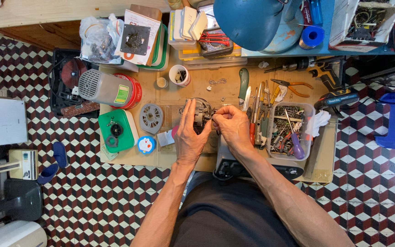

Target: The person repairs a small electrical appliance, likely a blender, by disassembling its base and manipulating internal components. They use a cordless drill, screwdriver, and pliers to remove screws, adjust wires, and reassemble the unit on a cluttered workbench.

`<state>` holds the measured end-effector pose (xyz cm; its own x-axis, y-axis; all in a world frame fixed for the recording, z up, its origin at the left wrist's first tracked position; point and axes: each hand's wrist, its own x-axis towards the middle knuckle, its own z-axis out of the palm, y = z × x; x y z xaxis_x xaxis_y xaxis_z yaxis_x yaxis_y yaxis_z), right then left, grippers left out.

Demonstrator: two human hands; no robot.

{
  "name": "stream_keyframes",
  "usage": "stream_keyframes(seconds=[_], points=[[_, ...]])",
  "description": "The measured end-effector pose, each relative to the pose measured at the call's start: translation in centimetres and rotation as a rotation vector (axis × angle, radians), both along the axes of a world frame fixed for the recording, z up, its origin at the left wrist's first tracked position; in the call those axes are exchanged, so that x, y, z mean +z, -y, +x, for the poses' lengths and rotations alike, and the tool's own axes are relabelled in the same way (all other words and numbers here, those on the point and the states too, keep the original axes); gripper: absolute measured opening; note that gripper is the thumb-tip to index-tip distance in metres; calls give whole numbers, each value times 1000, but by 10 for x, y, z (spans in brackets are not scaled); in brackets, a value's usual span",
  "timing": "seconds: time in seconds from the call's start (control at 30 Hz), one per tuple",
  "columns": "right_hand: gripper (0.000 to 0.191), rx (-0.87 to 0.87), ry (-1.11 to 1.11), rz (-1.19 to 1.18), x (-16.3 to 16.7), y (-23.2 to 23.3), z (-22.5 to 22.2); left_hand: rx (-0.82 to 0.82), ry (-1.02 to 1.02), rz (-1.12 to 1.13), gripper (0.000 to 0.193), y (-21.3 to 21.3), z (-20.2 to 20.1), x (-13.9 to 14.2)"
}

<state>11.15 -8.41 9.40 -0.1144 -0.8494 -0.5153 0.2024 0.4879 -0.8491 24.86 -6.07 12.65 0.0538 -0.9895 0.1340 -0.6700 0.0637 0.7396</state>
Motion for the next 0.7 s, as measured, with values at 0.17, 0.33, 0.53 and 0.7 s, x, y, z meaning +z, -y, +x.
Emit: stream_keyframes(seconds=[0.17,0.33,0.53,0.7], points=[[12,-3,19,21,3,0,3,-8,18,2,77,0,1,-1],[12,5,82,55,1,1,2,-5,46,-1,78,1,2,-2],[11,50,93,59,-6,1,1,-91,2,40,83,2,8,2],[14,57,105,48,-13,2,1,-87,-14,29,81,3,9,6]])
